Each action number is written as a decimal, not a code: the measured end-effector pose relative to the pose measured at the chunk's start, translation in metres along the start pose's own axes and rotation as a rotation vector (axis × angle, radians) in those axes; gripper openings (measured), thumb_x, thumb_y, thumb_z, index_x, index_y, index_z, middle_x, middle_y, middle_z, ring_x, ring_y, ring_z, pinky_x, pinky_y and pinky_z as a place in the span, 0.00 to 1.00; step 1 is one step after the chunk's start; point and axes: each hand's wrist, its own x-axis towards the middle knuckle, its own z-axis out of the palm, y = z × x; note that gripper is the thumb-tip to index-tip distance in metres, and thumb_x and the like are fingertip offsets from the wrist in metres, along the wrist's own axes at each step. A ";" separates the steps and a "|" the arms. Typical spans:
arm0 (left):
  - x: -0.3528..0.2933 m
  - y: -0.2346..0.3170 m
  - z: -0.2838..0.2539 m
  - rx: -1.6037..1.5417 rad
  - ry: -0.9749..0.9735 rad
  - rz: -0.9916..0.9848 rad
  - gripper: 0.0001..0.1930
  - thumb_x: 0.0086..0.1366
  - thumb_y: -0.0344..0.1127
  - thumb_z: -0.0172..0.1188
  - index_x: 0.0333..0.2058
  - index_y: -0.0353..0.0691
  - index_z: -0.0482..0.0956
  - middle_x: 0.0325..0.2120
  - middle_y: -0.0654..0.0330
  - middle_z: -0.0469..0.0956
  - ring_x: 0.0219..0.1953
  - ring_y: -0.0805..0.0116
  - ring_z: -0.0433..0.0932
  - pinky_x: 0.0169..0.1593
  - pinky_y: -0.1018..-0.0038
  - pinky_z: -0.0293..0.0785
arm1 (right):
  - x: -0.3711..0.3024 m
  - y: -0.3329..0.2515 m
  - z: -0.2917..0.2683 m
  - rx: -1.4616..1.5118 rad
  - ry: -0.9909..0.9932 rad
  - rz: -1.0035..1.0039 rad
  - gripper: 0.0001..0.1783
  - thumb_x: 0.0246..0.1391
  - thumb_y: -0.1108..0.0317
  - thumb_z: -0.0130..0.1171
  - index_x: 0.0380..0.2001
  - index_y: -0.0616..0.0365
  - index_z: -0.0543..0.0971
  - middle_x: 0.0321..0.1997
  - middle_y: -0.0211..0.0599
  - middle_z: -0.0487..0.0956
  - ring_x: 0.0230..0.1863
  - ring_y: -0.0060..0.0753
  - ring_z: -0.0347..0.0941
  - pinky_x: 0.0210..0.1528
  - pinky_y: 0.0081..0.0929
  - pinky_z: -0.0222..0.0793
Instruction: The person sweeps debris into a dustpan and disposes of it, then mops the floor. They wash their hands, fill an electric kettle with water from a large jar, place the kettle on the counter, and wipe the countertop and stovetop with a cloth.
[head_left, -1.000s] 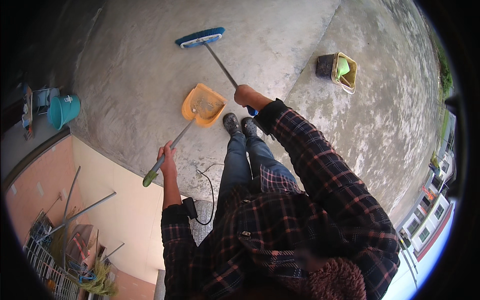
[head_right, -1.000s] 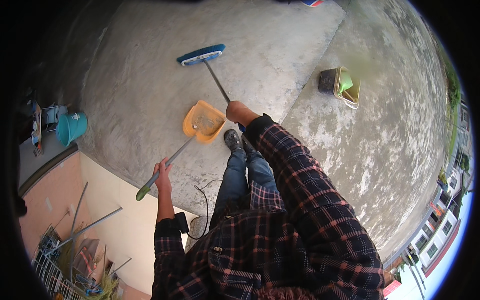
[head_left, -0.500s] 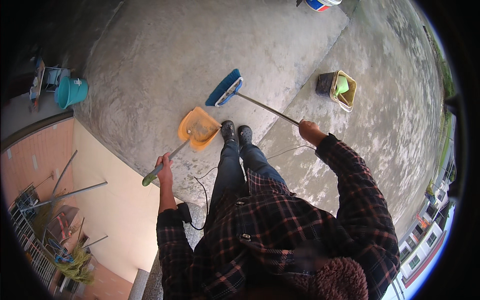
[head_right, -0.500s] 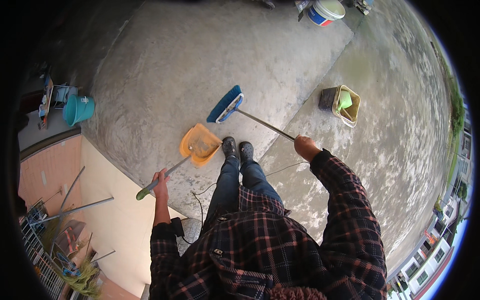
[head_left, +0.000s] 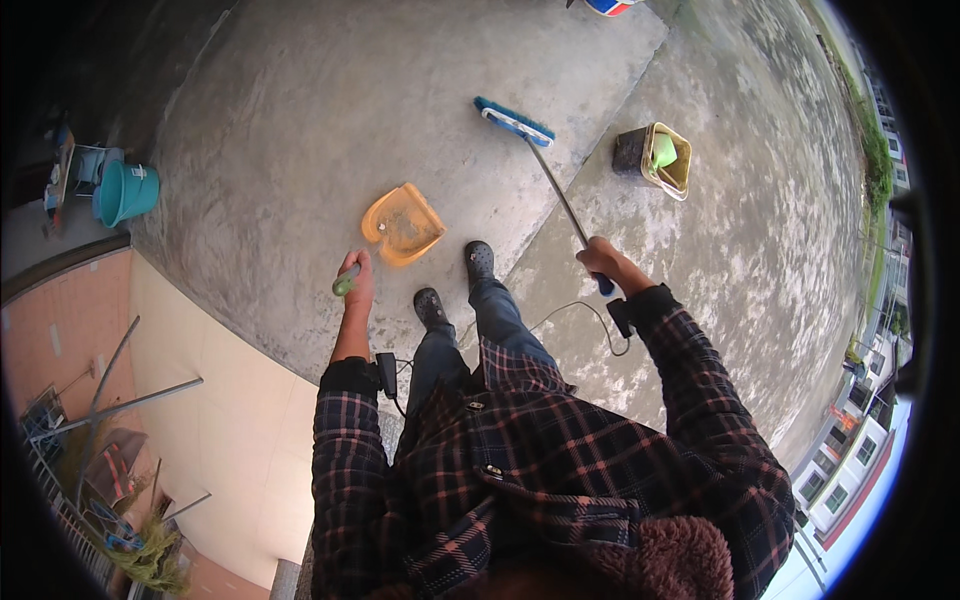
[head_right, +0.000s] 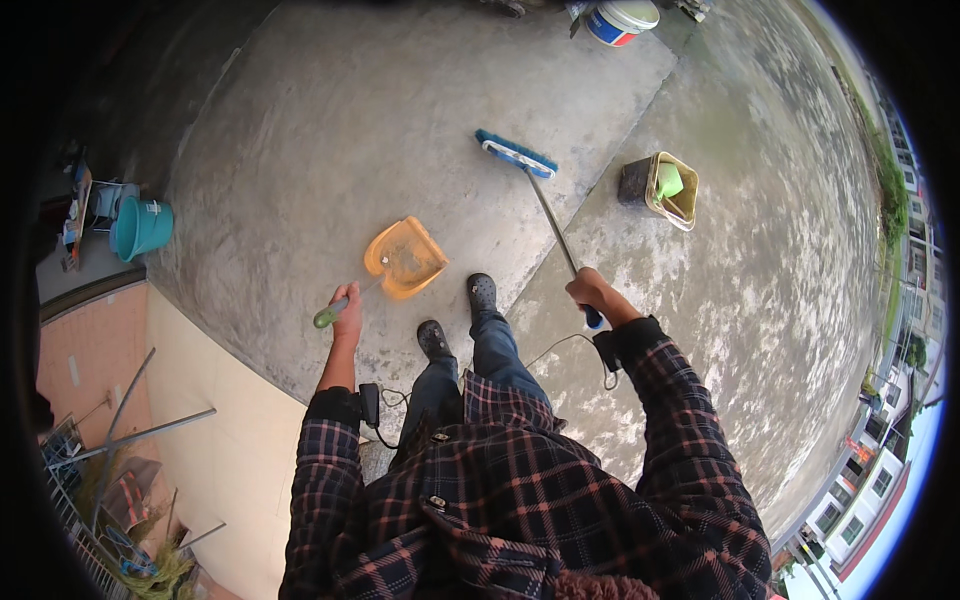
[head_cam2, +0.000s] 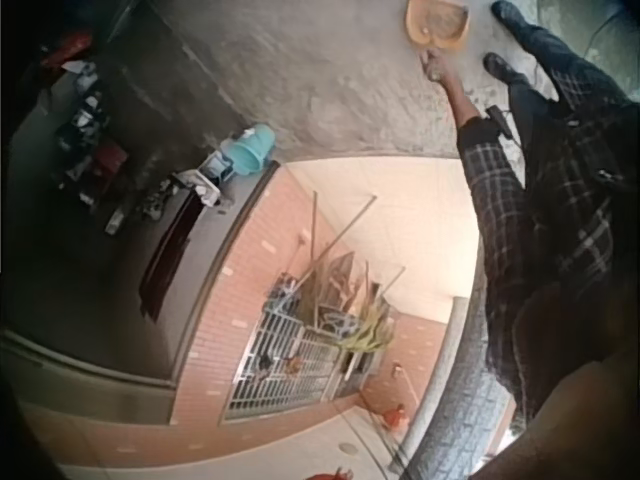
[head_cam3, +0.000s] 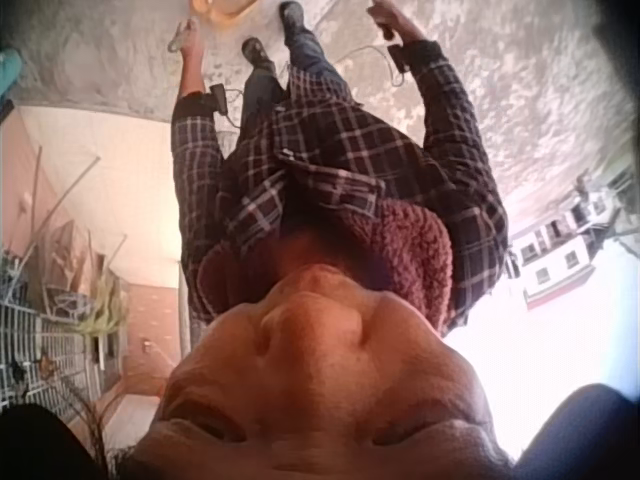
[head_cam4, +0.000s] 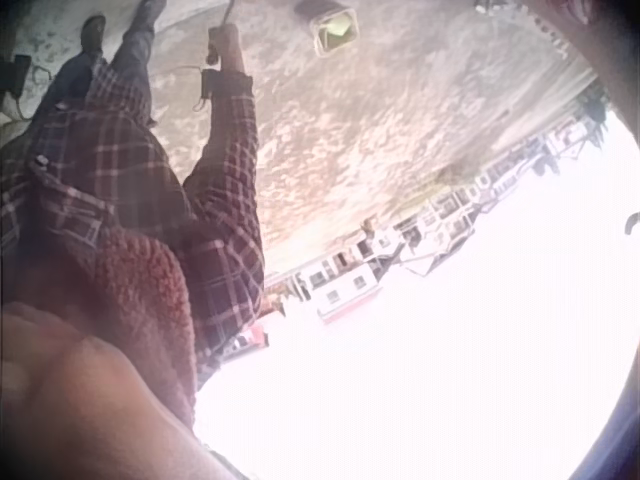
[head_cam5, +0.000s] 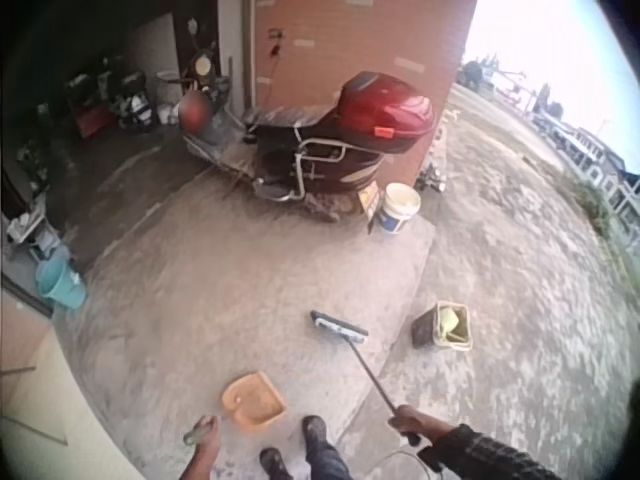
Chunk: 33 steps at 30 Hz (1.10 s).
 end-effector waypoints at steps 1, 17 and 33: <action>0.002 0.006 0.011 -0.022 -0.011 0.080 0.14 0.63 0.41 0.53 0.28 0.34 0.74 0.21 0.56 0.75 0.24 0.67 0.70 0.33 0.70 0.69 | 0.009 -0.014 0.021 0.171 0.004 0.042 0.14 0.46 0.69 0.50 0.13 0.66 0.77 0.13 0.44 0.76 0.15 0.39 0.75 0.20 0.33 0.71; 0.017 0.011 0.033 -0.018 0.021 0.202 0.13 0.62 0.41 0.53 0.27 0.36 0.73 0.23 0.47 0.76 0.27 0.49 0.74 0.34 0.62 0.70 | -0.156 0.015 0.137 0.493 -0.211 0.093 0.10 0.44 0.70 0.56 0.22 0.66 0.70 0.16 0.37 0.69 0.13 0.30 0.66 0.13 0.29 0.62; -0.026 -0.030 -0.063 0.010 -0.041 0.112 0.11 0.64 0.37 0.54 0.34 0.33 0.76 0.27 0.54 0.78 0.30 0.70 0.73 0.39 0.74 0.70 | -0.093 -0.020 0.162 0.417 -0.623 -0.760 0.08 0.40 0.69 0.60 0.19 0.63 0.73 0.15 0.37 0.73 0.16 0.30 0.72 0.20 0.26 0.68</action>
